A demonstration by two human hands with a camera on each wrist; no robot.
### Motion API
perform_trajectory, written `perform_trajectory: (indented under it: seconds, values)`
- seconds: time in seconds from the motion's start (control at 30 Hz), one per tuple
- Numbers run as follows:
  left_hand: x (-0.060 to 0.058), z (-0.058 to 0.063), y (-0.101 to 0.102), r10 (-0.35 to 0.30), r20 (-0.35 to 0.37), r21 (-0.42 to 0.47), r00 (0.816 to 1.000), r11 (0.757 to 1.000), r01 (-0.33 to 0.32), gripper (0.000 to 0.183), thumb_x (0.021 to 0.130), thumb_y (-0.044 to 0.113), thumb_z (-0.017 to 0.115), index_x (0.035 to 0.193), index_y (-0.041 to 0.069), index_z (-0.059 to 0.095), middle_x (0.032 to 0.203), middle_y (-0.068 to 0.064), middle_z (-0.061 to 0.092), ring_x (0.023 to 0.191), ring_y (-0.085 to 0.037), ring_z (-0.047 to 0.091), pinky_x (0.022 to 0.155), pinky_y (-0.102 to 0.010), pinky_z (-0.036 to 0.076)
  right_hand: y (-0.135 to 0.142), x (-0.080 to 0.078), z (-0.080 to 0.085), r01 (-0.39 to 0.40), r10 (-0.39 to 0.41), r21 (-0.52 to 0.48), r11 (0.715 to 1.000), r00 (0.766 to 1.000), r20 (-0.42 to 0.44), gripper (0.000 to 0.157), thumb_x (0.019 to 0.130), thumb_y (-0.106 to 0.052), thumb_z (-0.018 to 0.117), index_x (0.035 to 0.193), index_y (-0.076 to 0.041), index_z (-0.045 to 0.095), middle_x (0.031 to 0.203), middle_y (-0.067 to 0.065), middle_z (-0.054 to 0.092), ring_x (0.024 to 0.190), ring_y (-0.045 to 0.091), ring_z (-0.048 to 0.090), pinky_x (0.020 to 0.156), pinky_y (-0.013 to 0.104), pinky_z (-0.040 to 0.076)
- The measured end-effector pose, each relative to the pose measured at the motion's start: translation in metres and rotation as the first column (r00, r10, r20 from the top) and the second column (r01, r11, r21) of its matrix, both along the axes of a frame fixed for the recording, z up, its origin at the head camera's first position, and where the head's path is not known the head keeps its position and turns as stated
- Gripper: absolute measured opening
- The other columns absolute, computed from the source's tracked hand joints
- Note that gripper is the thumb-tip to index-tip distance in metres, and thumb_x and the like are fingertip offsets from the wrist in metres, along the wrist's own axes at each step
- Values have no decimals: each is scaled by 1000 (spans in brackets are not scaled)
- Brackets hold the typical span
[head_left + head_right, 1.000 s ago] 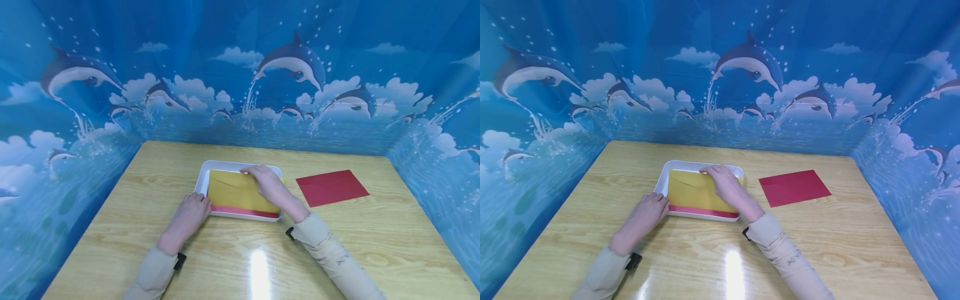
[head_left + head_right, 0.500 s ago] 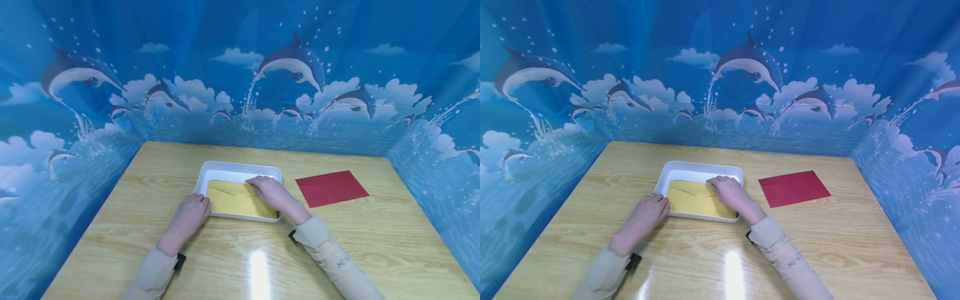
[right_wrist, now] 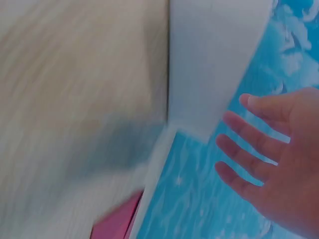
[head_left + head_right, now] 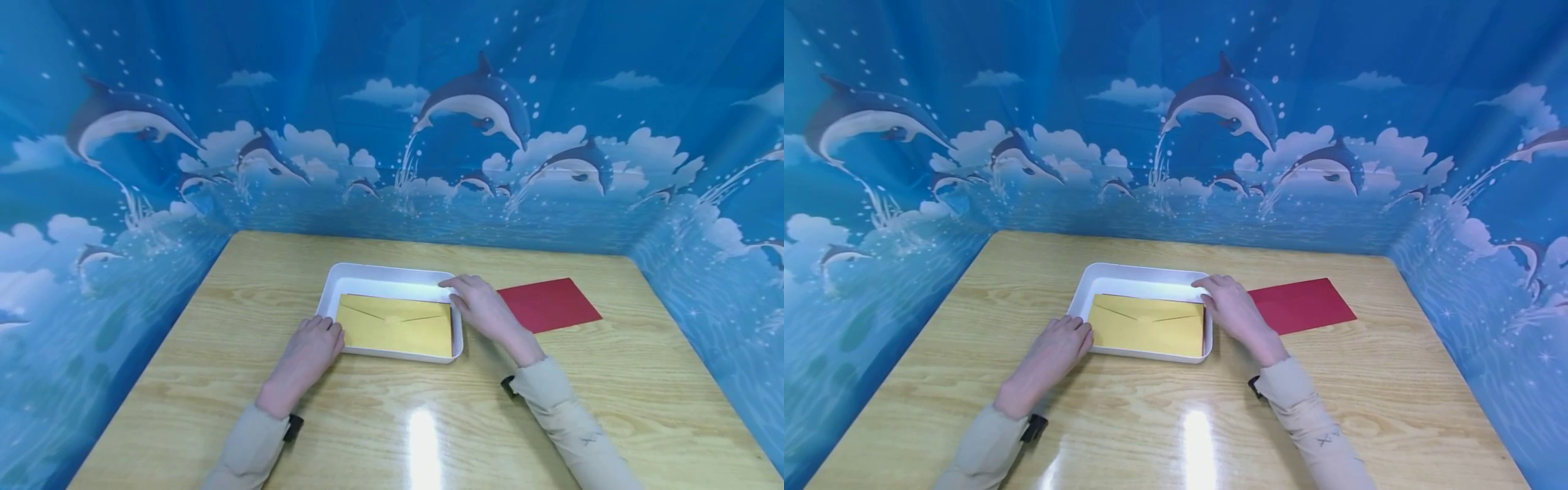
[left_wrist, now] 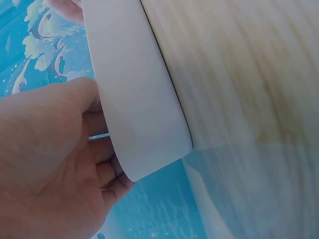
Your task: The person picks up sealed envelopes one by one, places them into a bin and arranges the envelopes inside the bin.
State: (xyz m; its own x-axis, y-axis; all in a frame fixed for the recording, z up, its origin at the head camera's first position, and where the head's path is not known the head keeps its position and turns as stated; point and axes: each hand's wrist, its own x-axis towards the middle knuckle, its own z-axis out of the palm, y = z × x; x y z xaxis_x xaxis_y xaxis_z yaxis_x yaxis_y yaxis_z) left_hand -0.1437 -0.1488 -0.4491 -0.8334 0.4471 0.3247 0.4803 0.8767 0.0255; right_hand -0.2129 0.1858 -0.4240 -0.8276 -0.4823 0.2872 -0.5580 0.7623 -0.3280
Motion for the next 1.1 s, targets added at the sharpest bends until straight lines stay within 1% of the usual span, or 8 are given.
perform_trajectory:
  seconds: [0.1,0.2,0.43,0.5,0.67,0.83,0.9,1.1]
  values:
    - [0,0,0,1,9,-1,1000,1000,-1,19,97,14,64,80,5,63,74,-6,56,72,-24,51,68,-37,46,22,0,0,56,-56,2,998,998,-16,31,96,0,64,126,-3,67,122,16,68,111,37,64,88,51,54]
    - [0,-1,0,-6,-1,0,1000,1000,6,18,96,13,65,79,6,62,73,-5,55,71,-24,51,66,-36,45,44,3,-2,125,-125,40,991,992,-9,32,96,-1,64,128,-3,66,123,17,66,112,38,63,89,53,53]
    - [0,-1,-1,-23,-37,11,999,1000,23,20,94,13,66,76,6,61,71,-5,54,69,-24,51,64,-35,43,97,14,-6,227,-240,145,963,967,82,39,96,-5,65,135,0,59,131,24,60,120,45,56,98,59,47]
    - [1,0,-1,-22,-42,13,999,1000,23,20,94,12,67,76,6,61,71,-6,54,69,-24,51,64,-35,43,110,15,-7,236,-256,175,956,961,104,44,95,-6,67,137,2,57,133,27,57,122,48,53,99,61,45]
    - [1,0,-1,-23,-38,18,999,1000,23,18,93,11,67,77,6,61,72,-6,54,69,-24,51,64,-36,44,136,12,-11,218,-264,248,944,949,173,53,93,-7,69,142,5,50,141,33,48,129,54,45,102,64,42]
    - [2,1,-1,-23,-6,7,1000,1000,23,16,93,11,66,79,6,62,73,-6,54,71,-24,50,65,-36,44,149,11,-15,215,-301,303,928,914,274,59,94,-11,69,146,4,46,147,38,37,131,58,39,100,66,41]
    - [1,2,-1,-21,-1,9,1000,1000,21,16,94,10,66,79,6,62,73,-6,54,71,-24,50,66,-36,44,151,10,-17,215,-306,308,927,907,290,60,94,-12,69,146,4,45,147,39,36,131,58,39,99,67,41]
    - [1,3,0,-16,-2,12,1000,1000,16,16,94,11,66,79,5,62,73,-6,54,71,-25,51,66,-36,44,151,9,-16,222,-311,304,926,907,285,62,91,-14,74,144,4,48,142,40,40,128,57,41,98,67,42]
